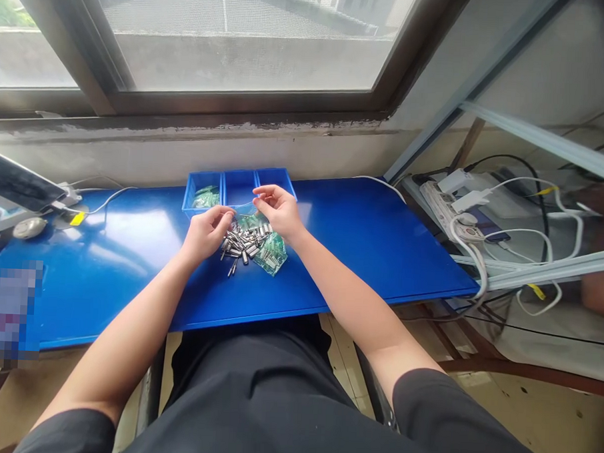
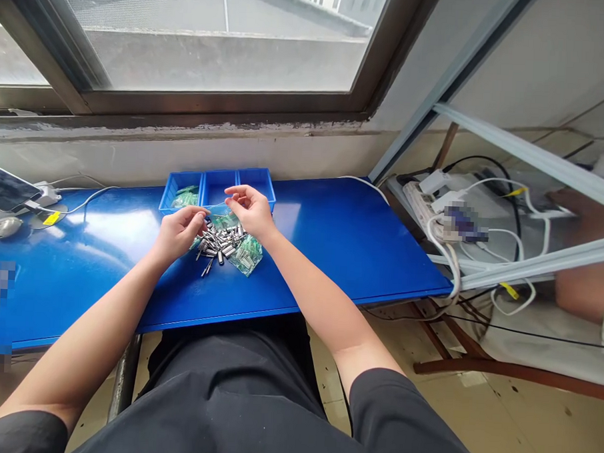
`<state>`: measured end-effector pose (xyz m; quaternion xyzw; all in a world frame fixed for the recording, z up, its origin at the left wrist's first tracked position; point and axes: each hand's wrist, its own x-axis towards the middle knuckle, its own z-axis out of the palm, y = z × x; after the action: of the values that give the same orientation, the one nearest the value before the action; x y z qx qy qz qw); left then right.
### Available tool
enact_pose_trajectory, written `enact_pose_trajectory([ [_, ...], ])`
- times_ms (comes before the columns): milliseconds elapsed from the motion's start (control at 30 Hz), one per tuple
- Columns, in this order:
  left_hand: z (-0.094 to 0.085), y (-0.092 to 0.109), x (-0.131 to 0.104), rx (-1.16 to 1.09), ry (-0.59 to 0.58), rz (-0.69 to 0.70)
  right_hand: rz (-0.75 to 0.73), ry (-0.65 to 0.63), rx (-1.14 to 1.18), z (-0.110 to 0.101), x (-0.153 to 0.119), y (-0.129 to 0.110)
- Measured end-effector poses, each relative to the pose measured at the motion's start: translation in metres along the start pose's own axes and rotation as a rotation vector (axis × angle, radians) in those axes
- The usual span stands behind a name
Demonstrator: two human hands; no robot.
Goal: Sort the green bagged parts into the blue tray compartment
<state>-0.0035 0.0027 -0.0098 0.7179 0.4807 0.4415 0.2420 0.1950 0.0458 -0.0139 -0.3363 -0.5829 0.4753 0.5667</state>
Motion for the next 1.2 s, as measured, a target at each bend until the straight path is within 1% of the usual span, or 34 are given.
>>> enact_pose_trajectory([
  [100,0.000,0.003,0.000,0.040,0.035,0.014,-0.003,-0.006,-0.010,0.001,-0.001,0.000],
  [167,0.000,0.004,0.000,0.048,0.070,-0.002,-0.005,-0.024,-0.026,0.003,-0.003,0.001],
  [300,-0.001,0.005,0.000,-0.033,0.147,-0.070,0.008,-0.057,-0.060,0.007,-0.007,0.003],
  [400,-0.001,0.006,0.001,-0.100,0.179,-0.101,0.028,-0.056,-0.084,0.008,-0.008,0.002],
  [567,0.000,0.006,0.001,-0.031,0.221,-0.057,0.043,-0.030,-0.183,0.008,-0.010,-0.005],
  [767,0.000,0.005,0.001,-0.001,0.227,-0.038,0.033,-0.018,-0.254,0.009,-0.011,-0.009],
  [933,0.000,0.011,0.000,-0.033,0.223,-0.049,-0.017,0.028,-0.263,0.010,-0.012,-0.007],
  [1100,-0.003,0.015,-0.002,-0.070,0.226,-0.025,0.032,-0.025,-0.177,0.011,-0.013,-0.008],
  [1200,-0.003,0.014,-0.002,-0.056,0.239,-0.025,0.034,-0.030,-0.178,0.012,-0.014,-0.014],
])
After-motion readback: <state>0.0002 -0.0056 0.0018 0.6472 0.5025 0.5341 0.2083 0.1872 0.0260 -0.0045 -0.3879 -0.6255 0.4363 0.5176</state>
